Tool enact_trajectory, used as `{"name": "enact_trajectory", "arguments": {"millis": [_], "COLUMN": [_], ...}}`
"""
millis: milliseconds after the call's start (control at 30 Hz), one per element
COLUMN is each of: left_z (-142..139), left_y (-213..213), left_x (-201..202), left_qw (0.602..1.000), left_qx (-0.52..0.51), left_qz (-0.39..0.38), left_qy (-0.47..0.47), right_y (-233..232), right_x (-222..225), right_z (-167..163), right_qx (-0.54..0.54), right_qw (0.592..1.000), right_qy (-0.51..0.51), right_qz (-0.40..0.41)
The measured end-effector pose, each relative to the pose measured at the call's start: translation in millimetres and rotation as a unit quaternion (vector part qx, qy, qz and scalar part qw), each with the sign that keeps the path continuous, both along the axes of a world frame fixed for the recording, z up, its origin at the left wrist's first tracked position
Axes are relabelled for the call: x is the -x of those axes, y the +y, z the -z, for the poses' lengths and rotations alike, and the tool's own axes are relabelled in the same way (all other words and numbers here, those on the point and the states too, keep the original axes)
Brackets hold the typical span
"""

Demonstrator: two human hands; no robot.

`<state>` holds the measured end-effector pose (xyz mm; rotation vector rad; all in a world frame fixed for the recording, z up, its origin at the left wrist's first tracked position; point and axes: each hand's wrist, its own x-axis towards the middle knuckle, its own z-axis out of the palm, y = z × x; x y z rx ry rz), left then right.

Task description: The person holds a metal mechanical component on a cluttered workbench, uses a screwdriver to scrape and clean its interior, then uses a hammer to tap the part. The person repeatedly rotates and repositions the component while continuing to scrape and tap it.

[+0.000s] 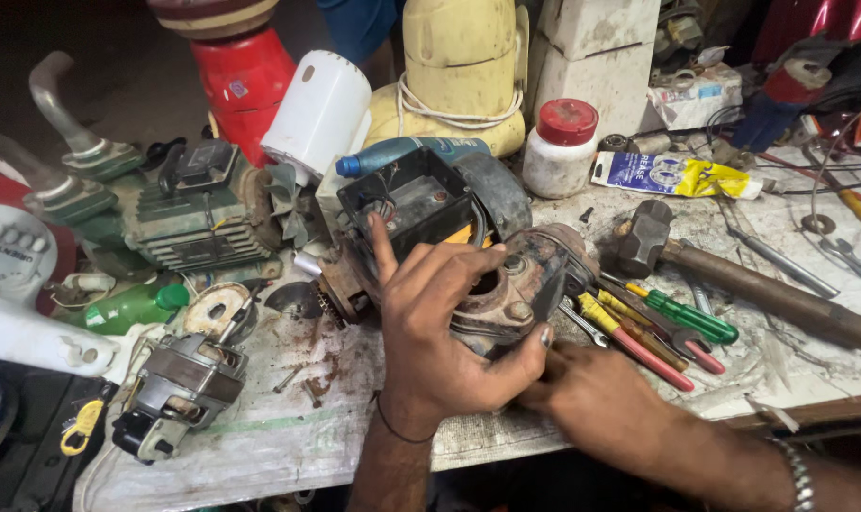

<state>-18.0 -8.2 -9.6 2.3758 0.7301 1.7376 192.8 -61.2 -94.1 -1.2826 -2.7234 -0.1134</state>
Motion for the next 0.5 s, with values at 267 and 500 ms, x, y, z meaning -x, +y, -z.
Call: {"name": "enact_trajectory", "arguments": {"millis": [267,500], "left_z": [-7.7,-14.5], "left_y": [-1.1,11.2], "left_x": [-7.6,-22.9], "left_qw": [1.0,0.998], "left_qx": [0.009,0.038], "left_qz": [0.0,-0.018], "left_qy": [0.012,0.037], "right_y": [-12.5,-2.2], "right_x": [-11.3,-6.1], "right_z": [-14.3,3.7], "right_qx": [-0.127,0.079], "right_qw": [0.991,0.993], "right_qy": [0.032,0.018], "right_qz": [-0.035,0.082]}}
